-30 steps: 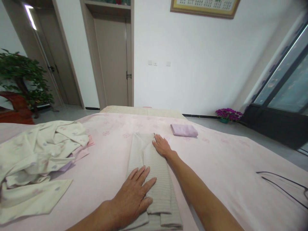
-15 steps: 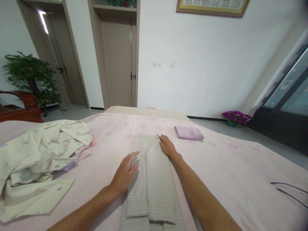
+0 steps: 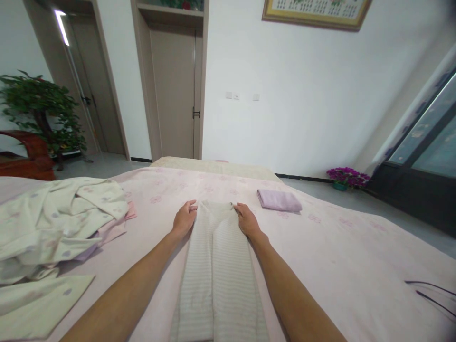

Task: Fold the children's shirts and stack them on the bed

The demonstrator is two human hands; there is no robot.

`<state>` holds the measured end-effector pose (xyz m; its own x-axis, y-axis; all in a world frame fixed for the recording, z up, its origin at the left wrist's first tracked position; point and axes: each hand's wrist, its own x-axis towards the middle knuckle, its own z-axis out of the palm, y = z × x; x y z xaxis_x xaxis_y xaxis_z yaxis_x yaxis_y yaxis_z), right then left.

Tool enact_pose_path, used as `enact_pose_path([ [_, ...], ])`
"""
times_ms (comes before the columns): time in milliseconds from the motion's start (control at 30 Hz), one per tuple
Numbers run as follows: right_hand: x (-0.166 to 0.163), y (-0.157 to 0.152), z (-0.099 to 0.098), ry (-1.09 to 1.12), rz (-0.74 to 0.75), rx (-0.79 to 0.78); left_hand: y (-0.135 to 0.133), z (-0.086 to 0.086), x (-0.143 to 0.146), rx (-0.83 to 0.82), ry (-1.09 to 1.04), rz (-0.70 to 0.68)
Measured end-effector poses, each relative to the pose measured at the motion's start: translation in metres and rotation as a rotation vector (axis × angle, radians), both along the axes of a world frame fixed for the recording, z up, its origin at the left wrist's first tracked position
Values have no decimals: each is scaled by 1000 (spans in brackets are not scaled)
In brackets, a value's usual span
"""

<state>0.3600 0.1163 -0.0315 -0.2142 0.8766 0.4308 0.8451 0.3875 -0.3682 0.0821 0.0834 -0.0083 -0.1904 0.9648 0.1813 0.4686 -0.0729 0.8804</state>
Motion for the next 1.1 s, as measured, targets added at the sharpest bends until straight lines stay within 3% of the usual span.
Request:
enact_pose_path([
  [233, 2, 2, -2, 65, 35, 46, 13, 5, 5, 38, 64, -64],
  [567, -5, -8, 13, -165, -58, -70, 15, 8, 8, 45, 498, -15],
  [767, -10, -15, 21, -257, -94, -170, 21, -1, 4, 45, 705, -49],
  [933, -15, -20, 26, -293, -147, -274, 24, -9, -1, 47, 781, -73],
  [1100, -16, -23, 30, -295, -178, -269, 16, -1, -4, 113, 765, -22],
])
